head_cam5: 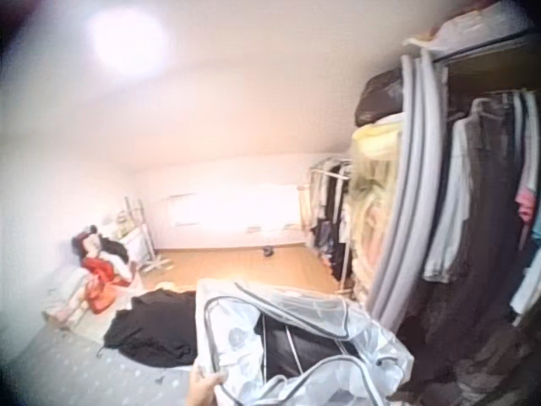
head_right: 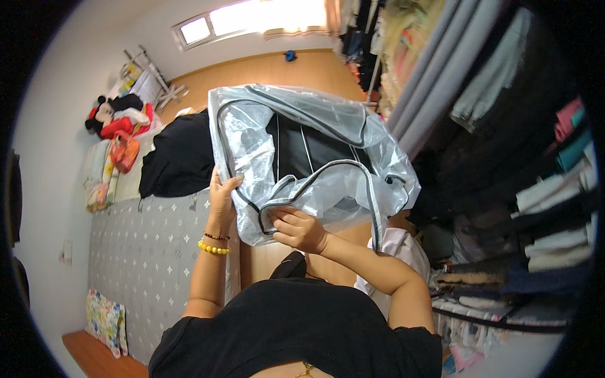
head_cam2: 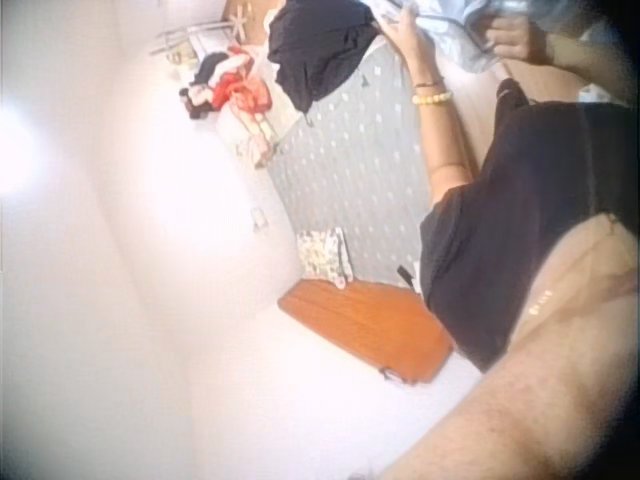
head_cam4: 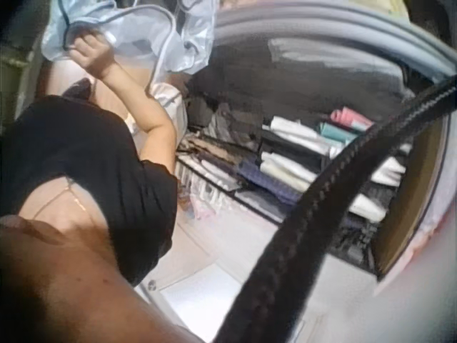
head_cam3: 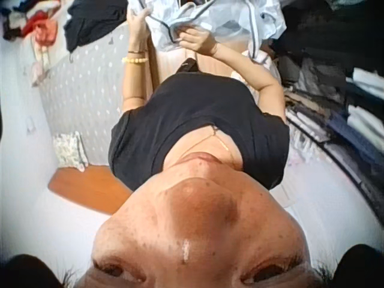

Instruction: The person browses a clothing rack, then retrieves a folded storage box from a closet shelf. They kneel on the floor and assemble the box by inserting metal rods into the fabric sleeves to form the frame.

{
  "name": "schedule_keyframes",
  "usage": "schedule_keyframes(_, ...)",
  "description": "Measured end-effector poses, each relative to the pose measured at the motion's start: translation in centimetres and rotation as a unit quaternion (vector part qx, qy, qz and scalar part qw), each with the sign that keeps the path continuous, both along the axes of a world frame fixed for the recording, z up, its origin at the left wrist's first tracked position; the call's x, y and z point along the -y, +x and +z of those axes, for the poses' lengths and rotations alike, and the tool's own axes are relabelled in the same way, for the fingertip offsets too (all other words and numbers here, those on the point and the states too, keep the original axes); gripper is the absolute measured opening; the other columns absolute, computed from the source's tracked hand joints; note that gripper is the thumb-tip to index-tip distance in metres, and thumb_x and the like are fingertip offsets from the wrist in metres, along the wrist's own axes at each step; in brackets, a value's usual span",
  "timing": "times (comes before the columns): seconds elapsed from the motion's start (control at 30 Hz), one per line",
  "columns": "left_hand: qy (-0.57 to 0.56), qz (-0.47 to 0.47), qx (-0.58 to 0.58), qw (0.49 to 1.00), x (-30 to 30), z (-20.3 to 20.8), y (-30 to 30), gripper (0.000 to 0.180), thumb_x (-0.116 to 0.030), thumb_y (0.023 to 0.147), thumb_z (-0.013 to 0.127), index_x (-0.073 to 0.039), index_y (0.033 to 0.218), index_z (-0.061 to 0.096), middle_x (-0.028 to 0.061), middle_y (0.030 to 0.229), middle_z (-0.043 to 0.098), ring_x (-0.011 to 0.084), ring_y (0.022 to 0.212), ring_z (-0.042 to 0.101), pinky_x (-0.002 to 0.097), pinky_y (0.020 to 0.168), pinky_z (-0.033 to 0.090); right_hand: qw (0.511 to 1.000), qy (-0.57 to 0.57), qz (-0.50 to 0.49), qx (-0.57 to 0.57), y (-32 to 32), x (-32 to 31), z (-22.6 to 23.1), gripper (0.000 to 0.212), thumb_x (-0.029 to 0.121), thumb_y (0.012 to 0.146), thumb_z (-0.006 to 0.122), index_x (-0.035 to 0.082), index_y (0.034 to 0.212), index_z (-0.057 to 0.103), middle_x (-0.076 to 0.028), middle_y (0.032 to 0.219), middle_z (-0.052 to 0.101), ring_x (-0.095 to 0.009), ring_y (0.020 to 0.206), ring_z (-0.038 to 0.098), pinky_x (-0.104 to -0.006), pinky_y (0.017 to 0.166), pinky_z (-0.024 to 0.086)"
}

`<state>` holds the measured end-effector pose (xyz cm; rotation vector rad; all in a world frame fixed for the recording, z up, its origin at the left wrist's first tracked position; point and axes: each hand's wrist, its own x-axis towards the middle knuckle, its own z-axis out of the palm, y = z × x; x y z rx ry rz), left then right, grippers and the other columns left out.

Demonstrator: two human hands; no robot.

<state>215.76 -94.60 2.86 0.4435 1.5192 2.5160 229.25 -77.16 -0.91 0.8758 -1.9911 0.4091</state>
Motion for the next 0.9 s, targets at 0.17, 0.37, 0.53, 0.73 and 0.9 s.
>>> schedule_keyframes(0.17, -0.011, 0.052, 0.030, 0.998, 0.2, -5.4, -2.7, 0.051, 0.008, 0.071, 0.058, -0.001, 0.121, 0.048, 0.0084, 0.107, 0.061, 0.0174, 0.094, 0.060, 0.0307, 0.086, 0.049, 0.999, -0.003, 0.030, 0.026, -3.9, -0.9, -5.0, 0.011, 0.014, 0.063, 0.061, 0.009, 0.070, 0.053, -0.006, 0.093, 0.062, -0.022, 0.095, 0.061, -0.0339, 0.086, 0.050)
schedule_keyframes(0.37, -0.009, 0.089, 0.093, 0.992, -0.9, -9.9, -7.6, 0.051, 0.009, 0.068, 0.057, -0.002, 0.117, 0.049, 0.0080, 0.104, 0.060, 0.0197, 0.091, 0.061, 0.0326, 0.083, 0.051, 0.996, -0.018, 0.050, 0.076, -9.1, -2.1, -7.2, 0.012, 0.014, 0.064, 0.061, 0.008, 0.070, 0.053, -0.007, 0.090, 0.060, -0.024, 0.090, 0.060, -0.0359, 0.084, 0.050)
schedule_keyframes(0.53, -0.048, 0.108, 0.131, 0.984, -2.5, -10.6, -12.2, 0.048, 0.009, 0.069, 0.055, -0.001, 0.115, 0.048, 0.0078, 0.106, 0.059, 0.0182, 0.095, 0.060, 0.0299, 0.084, 0.049, 0.990, -0.046, 0.054, 0.122, -14.1, -3.5, -7.8, 0.010, 0.013, 0.067, 0.060, 0.006, 0.069, 0.053, -0.010, 0.090, 0.061, -0.025, 0.090, 0.061, -0.0384, 0.085, 0.050)
schedule_keyframes(0.73, -0.071, 0.119, 0.132, 0.981, -6.1, -11.7, -20.2, 0.052, 0.008, 0.069, 0.055, 0.000, 0.119, 0.047, 0.0081, 0.108, 0.058, 0.0181, 0.096, 0.059, 0.0297, 0.087, 0.047, 0.982, -0.065, 0.027, 0.173, -21.6, -6.9, -9.2, 0.010, 0.011, 0.066, 0.061, 0.005, 0.070, 0.054, -0.010, 0.092, 0.061, -0.028, 0.092, 0.061, -0.0416, 0.084, 0.050)
schedule_keyframes(0.9, -0.089, 0.138, 0.138, 0.977, -10.7, -12.4, -27.8, 0.050, 0.008, 0.069, 0.053, 0.000, 0.119, 0.047, 0.0084, 0.108, 0.057, 0.0184, 0.098, 0.057, 0.0298, 0.088, 0.046, 0.982, -0.062, 0.004, 0.179, -29.5, -11.2, -10.2, 0.009, 0.009, 0.065, 0.061, 0.005, 0.072, 0.056, -0.010, 0.095, 0.062, -0.027, 0.098, 0.060, -0.0419, 0.088, 0.047)
